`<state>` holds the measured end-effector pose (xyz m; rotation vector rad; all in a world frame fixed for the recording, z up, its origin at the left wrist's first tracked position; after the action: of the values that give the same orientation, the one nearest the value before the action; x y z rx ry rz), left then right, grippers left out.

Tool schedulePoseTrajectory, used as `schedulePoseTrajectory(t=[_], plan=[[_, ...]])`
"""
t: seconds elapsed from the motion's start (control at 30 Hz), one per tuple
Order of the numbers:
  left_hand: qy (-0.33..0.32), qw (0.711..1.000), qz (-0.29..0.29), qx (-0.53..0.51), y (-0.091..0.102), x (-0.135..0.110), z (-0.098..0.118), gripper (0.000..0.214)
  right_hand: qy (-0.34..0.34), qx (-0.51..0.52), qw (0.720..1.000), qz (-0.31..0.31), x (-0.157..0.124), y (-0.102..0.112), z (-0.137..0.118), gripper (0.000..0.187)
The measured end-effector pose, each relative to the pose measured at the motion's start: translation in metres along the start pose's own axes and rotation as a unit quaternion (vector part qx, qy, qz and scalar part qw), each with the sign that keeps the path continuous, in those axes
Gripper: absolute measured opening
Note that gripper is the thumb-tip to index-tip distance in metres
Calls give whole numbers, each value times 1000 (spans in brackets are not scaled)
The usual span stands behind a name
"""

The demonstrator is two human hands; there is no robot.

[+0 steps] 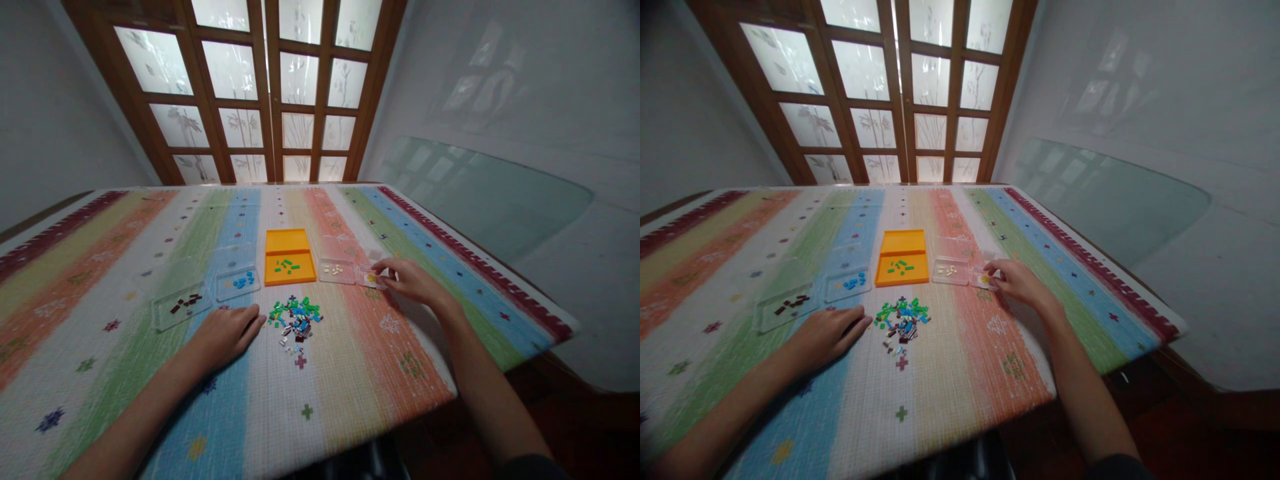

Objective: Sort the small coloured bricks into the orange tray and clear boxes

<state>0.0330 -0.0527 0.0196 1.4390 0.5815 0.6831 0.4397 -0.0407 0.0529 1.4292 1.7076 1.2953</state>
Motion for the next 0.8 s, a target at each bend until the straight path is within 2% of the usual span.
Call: schedulePoseTrajectory(t=[0.2, 0.37, 0.5, 0.63, 0.8], plan=[[2, 1000, 0, -14, 1, 0, 0, 42, 29, 8, 997, 64, 1, 8, -15, 20], [-4, 999, 27, -24, 1, 0, 0, 40, 77, 52, 993, 72, 3, 11, -46, 20], [-7, 1000, 25, -14, 0, 0, 1, 39, 146, 70, 986, 25, 8, 3, -77, 18], [-5, 1000, 12, 2, 0, 0, 2, 39, 202, 68, 976, -44, 20, -18, -100, 22], [-3, 1000, 26, -13, 1, -2, 2, 37, 201, 57, 975, -78, 27, -52, -115, 21]])
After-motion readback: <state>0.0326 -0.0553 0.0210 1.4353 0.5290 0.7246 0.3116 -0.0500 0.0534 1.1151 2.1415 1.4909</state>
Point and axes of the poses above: each hand's wrist, its own x-axis towards the middle knuckle, its own y-axis out of the back of the hand, z = x × y, the point moved 3 cm from there along x, towards the middle knuckle, and after that the axes turned 1 degree about -y, right-handed, at the moved point
